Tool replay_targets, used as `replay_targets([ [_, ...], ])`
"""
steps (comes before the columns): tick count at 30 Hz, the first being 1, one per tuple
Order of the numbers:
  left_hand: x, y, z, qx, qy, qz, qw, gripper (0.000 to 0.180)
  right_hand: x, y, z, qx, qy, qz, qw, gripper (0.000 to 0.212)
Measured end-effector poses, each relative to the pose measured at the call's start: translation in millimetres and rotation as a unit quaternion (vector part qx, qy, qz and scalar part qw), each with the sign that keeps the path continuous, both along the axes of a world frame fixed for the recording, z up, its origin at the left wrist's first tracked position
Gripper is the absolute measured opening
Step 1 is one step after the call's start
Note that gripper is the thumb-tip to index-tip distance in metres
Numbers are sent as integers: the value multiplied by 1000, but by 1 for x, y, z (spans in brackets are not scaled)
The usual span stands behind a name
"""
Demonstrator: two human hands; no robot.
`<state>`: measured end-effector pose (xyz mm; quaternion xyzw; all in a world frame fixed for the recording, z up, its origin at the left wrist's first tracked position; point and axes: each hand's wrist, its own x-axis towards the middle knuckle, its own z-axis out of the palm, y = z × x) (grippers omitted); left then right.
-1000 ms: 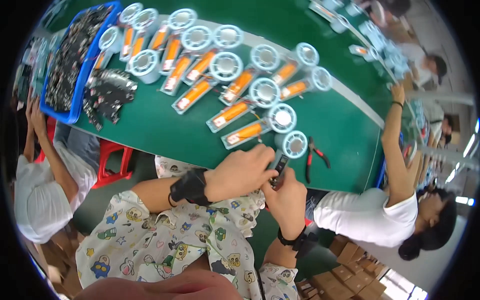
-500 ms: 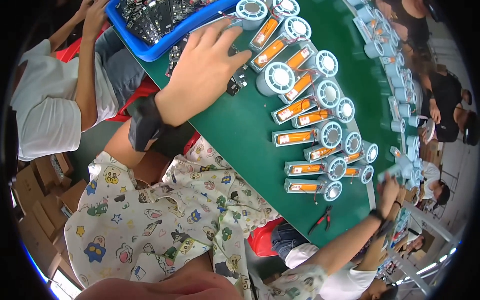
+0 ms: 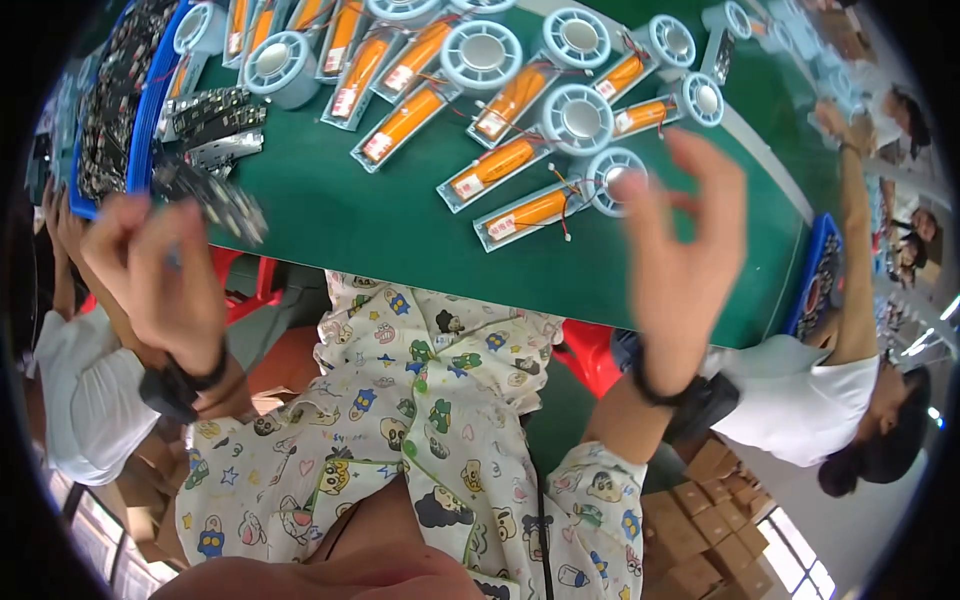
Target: The person picks up a circuit board from a tray, connects it to the wires of a fan motor and battery assembly, and then places the unit back on the table.
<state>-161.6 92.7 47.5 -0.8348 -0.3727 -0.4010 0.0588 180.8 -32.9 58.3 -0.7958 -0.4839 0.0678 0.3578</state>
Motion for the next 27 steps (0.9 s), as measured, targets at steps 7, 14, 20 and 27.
replay_targets([
  [7, 94, -70, -51, -280, -239, -485, 793, 30, -8, -19, -68, 69, -2, 2, 998, 42],
  [14, 108, -74, -66, -441, -240, -485, 716, 25, -5, -52, -54, 34, 89, -13, 995, 40],
  [20, 130, -76, -85, -580, -335, -428, 607, 24, -5, -63, -48, 35, -17, 17, 999, 37],
  [27, 155, -71, -77, -711, -304, -301, 558, 38, -18, -46, -61, 33, -208, 91, 973, 27],
])
